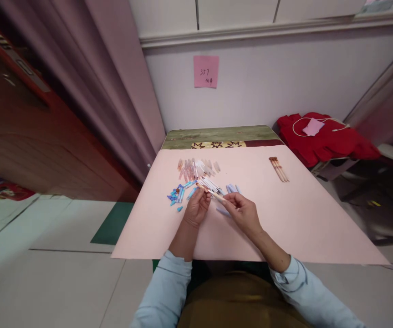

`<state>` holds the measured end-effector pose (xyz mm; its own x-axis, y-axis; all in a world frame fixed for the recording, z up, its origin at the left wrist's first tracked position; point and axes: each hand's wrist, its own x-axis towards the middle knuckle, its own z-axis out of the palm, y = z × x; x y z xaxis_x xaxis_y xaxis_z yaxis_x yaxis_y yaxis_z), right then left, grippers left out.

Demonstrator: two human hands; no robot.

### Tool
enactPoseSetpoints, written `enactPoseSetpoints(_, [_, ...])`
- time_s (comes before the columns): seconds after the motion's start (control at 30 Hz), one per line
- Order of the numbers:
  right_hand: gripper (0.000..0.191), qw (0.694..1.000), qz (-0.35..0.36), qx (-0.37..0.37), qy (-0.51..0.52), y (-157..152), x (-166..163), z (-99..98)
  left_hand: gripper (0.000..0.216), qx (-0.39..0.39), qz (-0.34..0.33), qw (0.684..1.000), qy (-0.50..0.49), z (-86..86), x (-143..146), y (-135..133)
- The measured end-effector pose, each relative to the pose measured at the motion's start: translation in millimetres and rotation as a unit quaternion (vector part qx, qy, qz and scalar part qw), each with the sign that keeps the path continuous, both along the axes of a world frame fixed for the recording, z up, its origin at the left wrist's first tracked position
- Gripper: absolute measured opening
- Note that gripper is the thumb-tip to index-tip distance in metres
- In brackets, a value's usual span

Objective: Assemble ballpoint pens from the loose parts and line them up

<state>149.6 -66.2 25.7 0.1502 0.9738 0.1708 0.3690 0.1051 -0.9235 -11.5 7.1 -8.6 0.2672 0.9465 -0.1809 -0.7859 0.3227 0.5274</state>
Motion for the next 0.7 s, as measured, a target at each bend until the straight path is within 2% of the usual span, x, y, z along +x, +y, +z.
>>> enactPoseSetpoints(0.13, [0.021, 0.990, -0.038, 0.028, -0.135, -4.6, -2.5, 10.2, 0.007, 0.003, 0.007, 1.000, 0.017, 0.9, 1.1, -0.9])
enactPoseSetpoints(0.3, [0.019, 0.976, -0.057, 0.054, -0.202, -3.9, -4.8, 12.3, 0.013, 0.045, -0.041, 0.996, 0.058, 4.4, 2.0, -4.4])
enactPoseSetpoints(0.43, [0.017, 0.967, -0.073, 0.085, -0.229, -2.3, -7.8, 12.5, 0.016, 0.065, -0.037, 0.995, 0.073, 5.1, 2.3, -5.8])
enactPoseSetpoints(0.7, [0.014, 0.973, -0.088, 0.081, -0.198, 1.7, -13.0, 13.1, 0.014, 0.057, -0.023, 0.995, 0.080, 3.9, 2.2, -5.2])
